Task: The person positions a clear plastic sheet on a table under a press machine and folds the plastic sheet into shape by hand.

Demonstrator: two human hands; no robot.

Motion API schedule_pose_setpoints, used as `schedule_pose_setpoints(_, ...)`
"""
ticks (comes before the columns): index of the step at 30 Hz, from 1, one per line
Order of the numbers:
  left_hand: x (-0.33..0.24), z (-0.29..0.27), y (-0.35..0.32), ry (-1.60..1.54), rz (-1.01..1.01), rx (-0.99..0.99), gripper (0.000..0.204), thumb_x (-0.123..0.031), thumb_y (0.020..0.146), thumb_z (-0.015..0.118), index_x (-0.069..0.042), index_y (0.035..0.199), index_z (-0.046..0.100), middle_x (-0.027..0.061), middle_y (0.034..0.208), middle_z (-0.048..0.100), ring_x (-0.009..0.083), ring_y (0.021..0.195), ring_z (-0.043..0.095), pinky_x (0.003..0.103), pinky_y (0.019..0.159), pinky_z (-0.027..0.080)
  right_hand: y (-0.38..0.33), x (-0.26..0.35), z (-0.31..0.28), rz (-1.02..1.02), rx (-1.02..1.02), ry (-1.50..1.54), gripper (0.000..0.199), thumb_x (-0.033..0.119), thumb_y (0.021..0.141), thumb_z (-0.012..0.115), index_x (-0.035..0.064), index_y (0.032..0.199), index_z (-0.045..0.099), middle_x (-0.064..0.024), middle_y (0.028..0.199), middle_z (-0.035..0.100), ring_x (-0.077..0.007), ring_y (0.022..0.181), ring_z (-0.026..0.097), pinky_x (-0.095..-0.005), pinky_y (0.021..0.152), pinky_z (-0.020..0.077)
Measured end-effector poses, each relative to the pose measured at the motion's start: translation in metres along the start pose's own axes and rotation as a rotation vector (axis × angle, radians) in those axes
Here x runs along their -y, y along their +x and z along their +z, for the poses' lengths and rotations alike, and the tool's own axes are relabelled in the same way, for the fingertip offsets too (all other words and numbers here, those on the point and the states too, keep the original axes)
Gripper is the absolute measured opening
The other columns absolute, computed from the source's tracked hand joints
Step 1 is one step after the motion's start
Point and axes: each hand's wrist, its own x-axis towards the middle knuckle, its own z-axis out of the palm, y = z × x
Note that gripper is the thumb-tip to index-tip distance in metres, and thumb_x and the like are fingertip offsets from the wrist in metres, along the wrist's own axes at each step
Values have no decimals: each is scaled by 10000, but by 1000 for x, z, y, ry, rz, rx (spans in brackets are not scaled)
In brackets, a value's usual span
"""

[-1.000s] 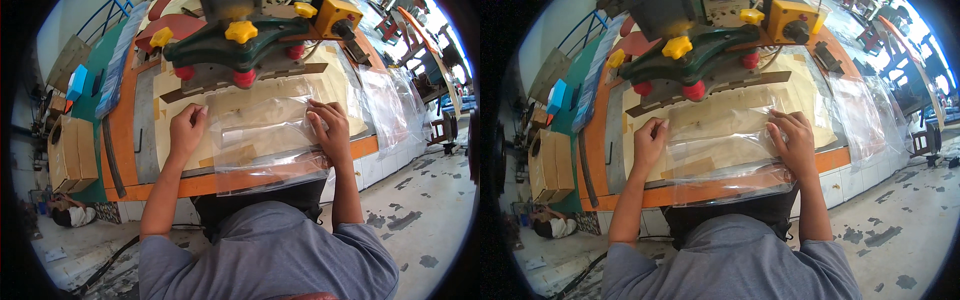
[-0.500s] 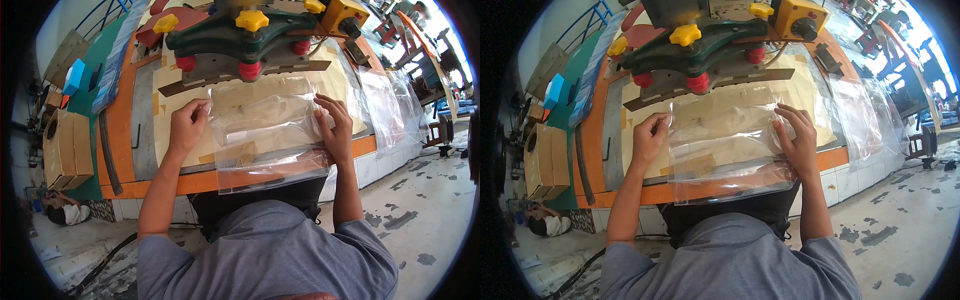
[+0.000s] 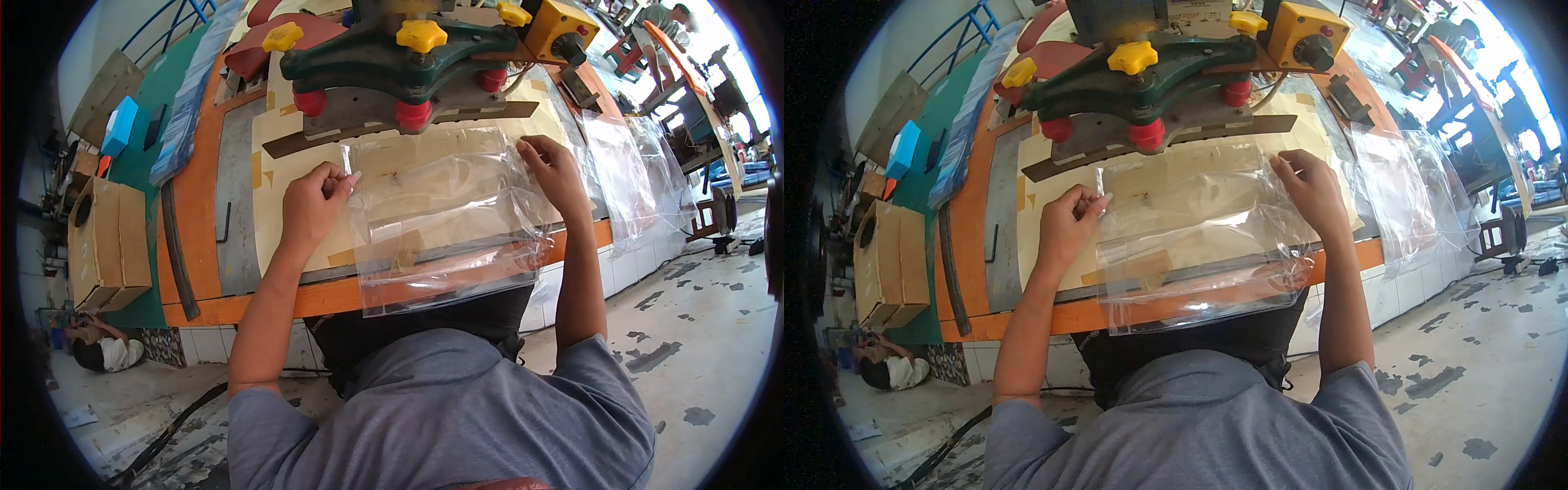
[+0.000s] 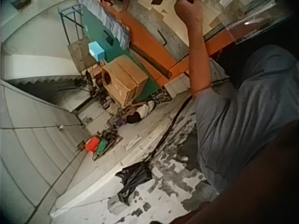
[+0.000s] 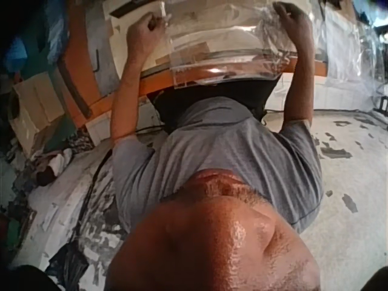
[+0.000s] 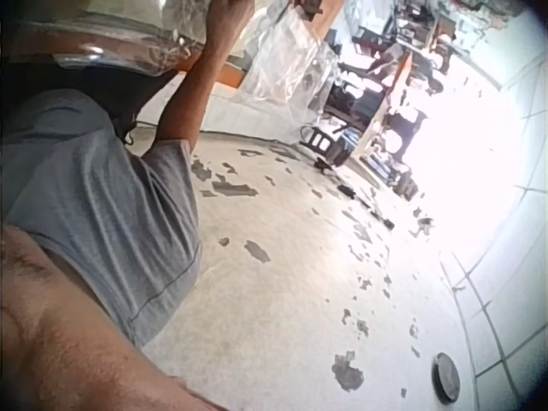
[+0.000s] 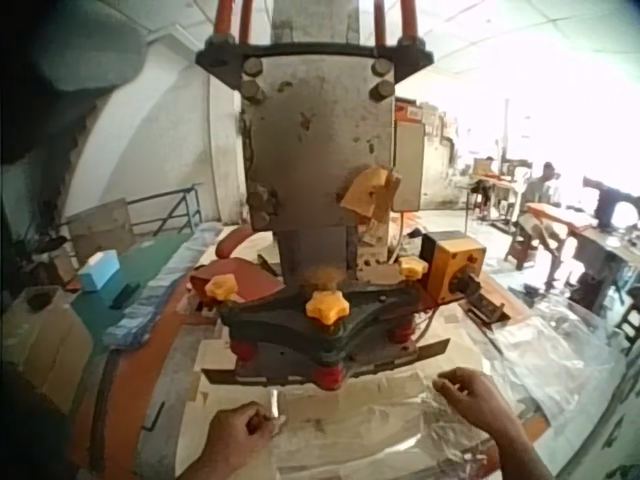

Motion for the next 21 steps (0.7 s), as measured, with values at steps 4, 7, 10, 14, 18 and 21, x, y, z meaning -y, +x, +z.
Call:
schedule_pose_setpoints(4, 0, -1, 0, 67, 12, 35, 251, -260, 948, 791, -31, 893, 706, 11, 615, 582, 97, 559, 487, 294, 555, 409, 6, 6, 8, 62, 32, -47, 478, 397, 978, 730, -54, 1137, 725, -219, 967, 762, -289, 878, 739, -400, 810, 563)
schedule_pose_setpoints(7, 2, -1, 0, 57, 67, 20, 268, -270, 953, 781, -36, 862, 689, 12, 596, 552, 105, 546, 466, 302, 545, 393, 9, -3, 15, 66, -16, -29, 491, 403, 970, 742, -56, 1140, 707, -217, 935, 756, -280, 856, 734, -395, 794, 559)
schedule_pose_setpoints(10, 3, -1, 0, 84, 101, 24, 270, -265, 962, 766, -38, 847, 676, 13, 595, 550, 106, 543, 468, 301, 545, 394, 14, -5, 14, 94, 63, 4, 494, 401, 972, 742, -51, 1164, 688, -183, 925, 744, -253, 843, 715, -386, 775, 553)
schedule_pose_setpoints(14, 1, -3, -1, 88, 151, 37, 250, -254, 961, 755, -38, 856, 683, 57, 648, 626, 181, 563, 565, 333, 565, 450, 16, -8, 15, 136, 93, 84, 452, 369, 961, 757, -33, 1152, 681, -142, 949, 727, -219, 824, 682, -370, 759, 542)
schedule_pose_setpoints(18, 3, -3, 0, 85, 199, 50, 216, -238, 956, 749, -41, 884, 695, 104, 706, 697, 248, 593, 663, 357, 589, 506, 13, -12, 18, -9, 54, 83, 310, 238, 946, 756, -5, 1120, 674, -98, 1011, 719, -183, 820, 655, -340, 754, 529)
schedule_pose_setpoints(21, 2, -3, 0, 85, 220, 44, 209, -228, 952, 751, -41, 884, 687, 107, 719, 701, 248, 597, 663, 358, 589, 508, 8, 0, 17, -40, 74, 139, 221, 156, 938, 740, 7, 1082, 663, -77, 1033, 725, -165, 835, 652, -329, 760, 526)
